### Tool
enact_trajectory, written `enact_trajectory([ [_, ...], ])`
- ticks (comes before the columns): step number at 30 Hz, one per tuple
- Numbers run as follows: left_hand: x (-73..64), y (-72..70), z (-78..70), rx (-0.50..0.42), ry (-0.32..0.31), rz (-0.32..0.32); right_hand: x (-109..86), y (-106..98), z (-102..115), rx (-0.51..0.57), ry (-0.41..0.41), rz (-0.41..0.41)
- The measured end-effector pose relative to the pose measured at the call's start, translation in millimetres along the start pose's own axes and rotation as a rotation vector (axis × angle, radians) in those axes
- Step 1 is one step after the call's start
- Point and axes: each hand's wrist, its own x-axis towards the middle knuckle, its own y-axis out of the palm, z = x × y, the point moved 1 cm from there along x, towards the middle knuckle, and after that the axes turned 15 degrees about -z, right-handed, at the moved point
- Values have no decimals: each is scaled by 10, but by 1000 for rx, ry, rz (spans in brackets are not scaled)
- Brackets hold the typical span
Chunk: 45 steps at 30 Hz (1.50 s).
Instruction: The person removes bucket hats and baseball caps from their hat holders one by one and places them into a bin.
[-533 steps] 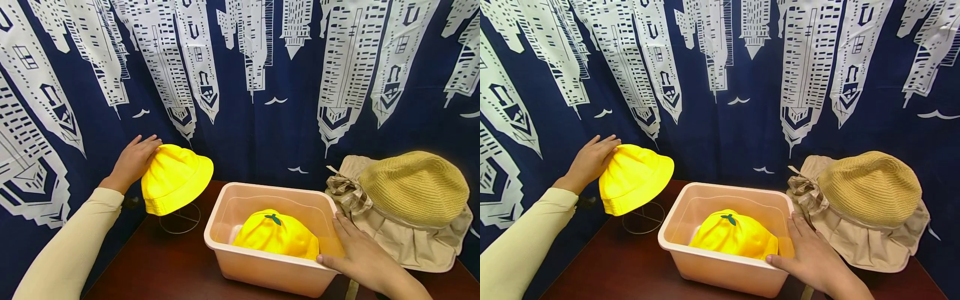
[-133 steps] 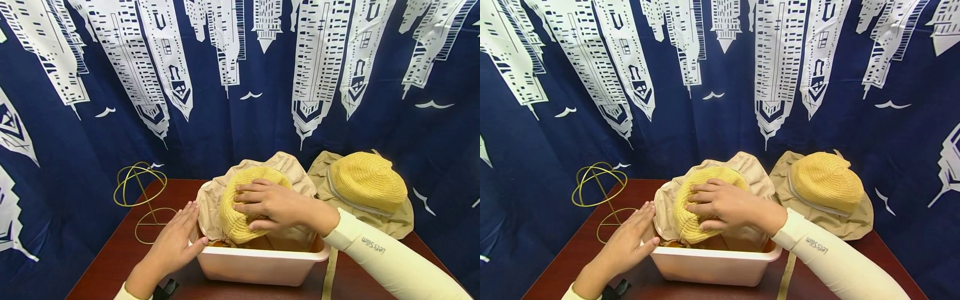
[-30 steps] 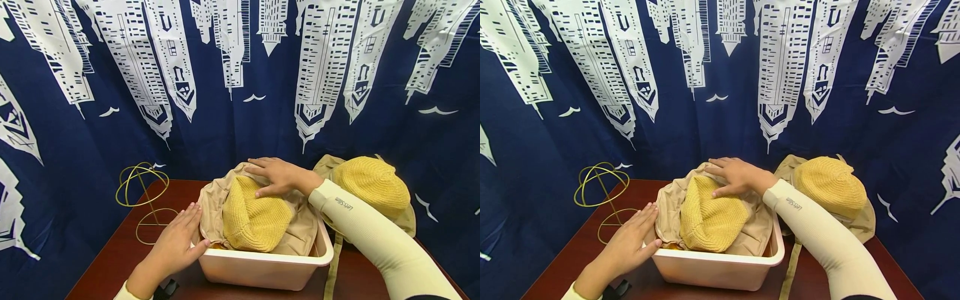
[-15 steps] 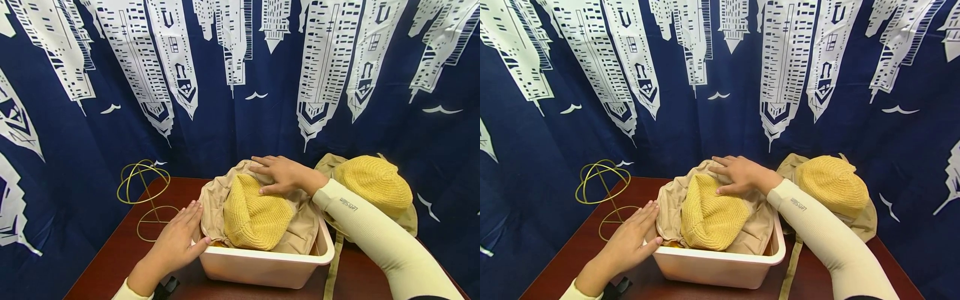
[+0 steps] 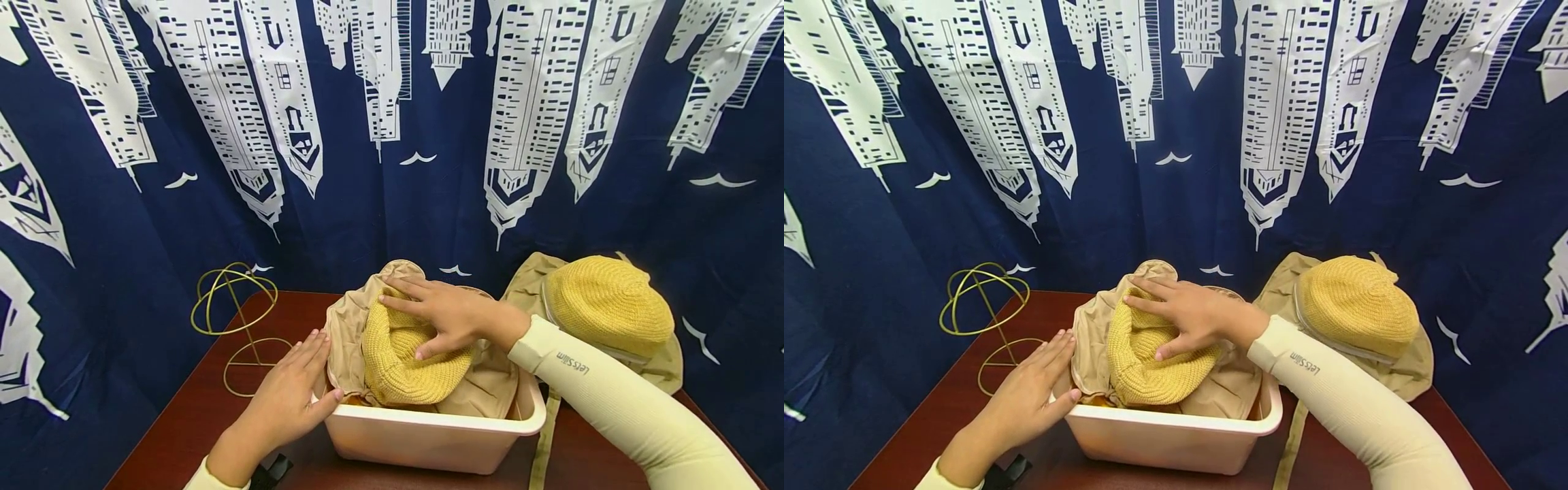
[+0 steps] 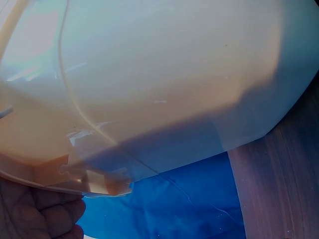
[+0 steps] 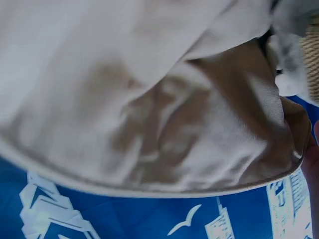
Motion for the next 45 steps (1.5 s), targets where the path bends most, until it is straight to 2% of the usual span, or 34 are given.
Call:
enact_trajectory([
  [5,-1,-20,-3,-6,-1,5,74,6,95,46,-81,0],
  [11,36,-40,4,-6,13,-15,183,61,169,-7,-133,80],
  [15,21,-26,-14,-23,-1,-3,198,149,225,-21,-138,125],
  [21,-33,-7,-38,-24,-9,25,85,350,313,16,-125,209],
  [27,-21,-38,-5,-4,-3,28,78,505,368,8,-97,302],
  [32,-29,-41,15,-7,-1,19,67,603,477,-66,-32,418],
  [36,-23,-11,11,-11,-2,18,26,664,517,-76,47,496],
  [41,-13,12,0,-9,-4,7,42,676,460,-57,60,521],
  [45,0,7,-10,-1,7,0,91,555,415,-34,30,475],
])
